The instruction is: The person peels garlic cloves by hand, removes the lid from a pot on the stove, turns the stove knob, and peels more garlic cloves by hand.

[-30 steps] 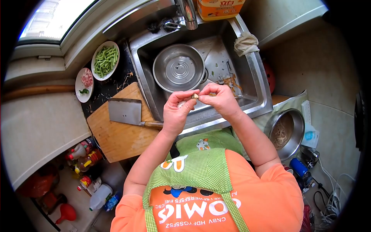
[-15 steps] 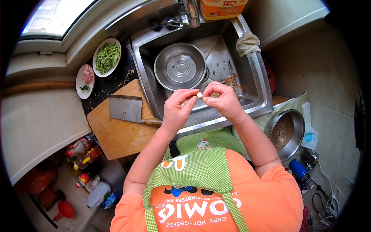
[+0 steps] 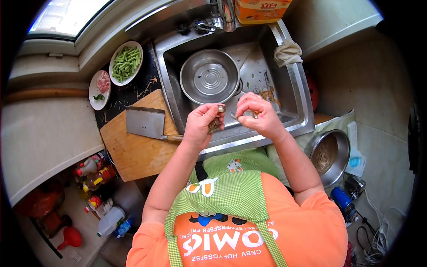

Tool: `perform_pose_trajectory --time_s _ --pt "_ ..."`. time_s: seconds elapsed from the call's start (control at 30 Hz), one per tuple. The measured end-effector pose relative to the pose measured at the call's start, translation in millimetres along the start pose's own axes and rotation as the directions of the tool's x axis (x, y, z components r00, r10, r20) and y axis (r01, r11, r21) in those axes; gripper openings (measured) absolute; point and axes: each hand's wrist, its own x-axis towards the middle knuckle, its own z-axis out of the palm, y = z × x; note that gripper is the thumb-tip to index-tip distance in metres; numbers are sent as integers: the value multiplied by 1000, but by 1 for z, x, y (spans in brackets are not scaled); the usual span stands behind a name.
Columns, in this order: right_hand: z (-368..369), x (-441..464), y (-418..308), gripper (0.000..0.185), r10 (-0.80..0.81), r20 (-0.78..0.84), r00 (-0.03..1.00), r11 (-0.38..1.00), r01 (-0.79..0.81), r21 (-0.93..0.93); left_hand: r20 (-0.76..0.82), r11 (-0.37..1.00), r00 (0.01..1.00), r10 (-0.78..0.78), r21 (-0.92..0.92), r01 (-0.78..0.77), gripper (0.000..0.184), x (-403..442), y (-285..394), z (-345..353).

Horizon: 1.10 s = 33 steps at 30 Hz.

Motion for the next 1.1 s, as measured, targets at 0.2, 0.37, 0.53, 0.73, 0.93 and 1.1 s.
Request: perform_pose_trajectory --time_s 0.2,0.37,0.53,0.73,0.93,1.1 --pt "-4 1 7 10 -146 -81 986 824 76 -561 4 982 993 119 148 -118 20 -6 -2 -1" --pt "7 2 -6 10 50 -120 992 988 -66 -139 305 227 694 652 795 -563 20 -5 -4 2" --pt "12 2 -16 11 77 -46 996 994 -80 -76 526 -179 498 689 790 -586 21 -6 6 11" --pt "13 1 -8 10 157 -14 988 986 -157 -53 641 -321 442 627 730 -604 27 -8 10 11" --pt "11 -1 -11 6 156 18 988 984 -157 87 376 236 683 626 743 -626 20 -12 -1 8" --pt "2 0 -11 8 104 -94 990 981 -86 173 57 988 988 141 -70 -137 16 -15 3 5"
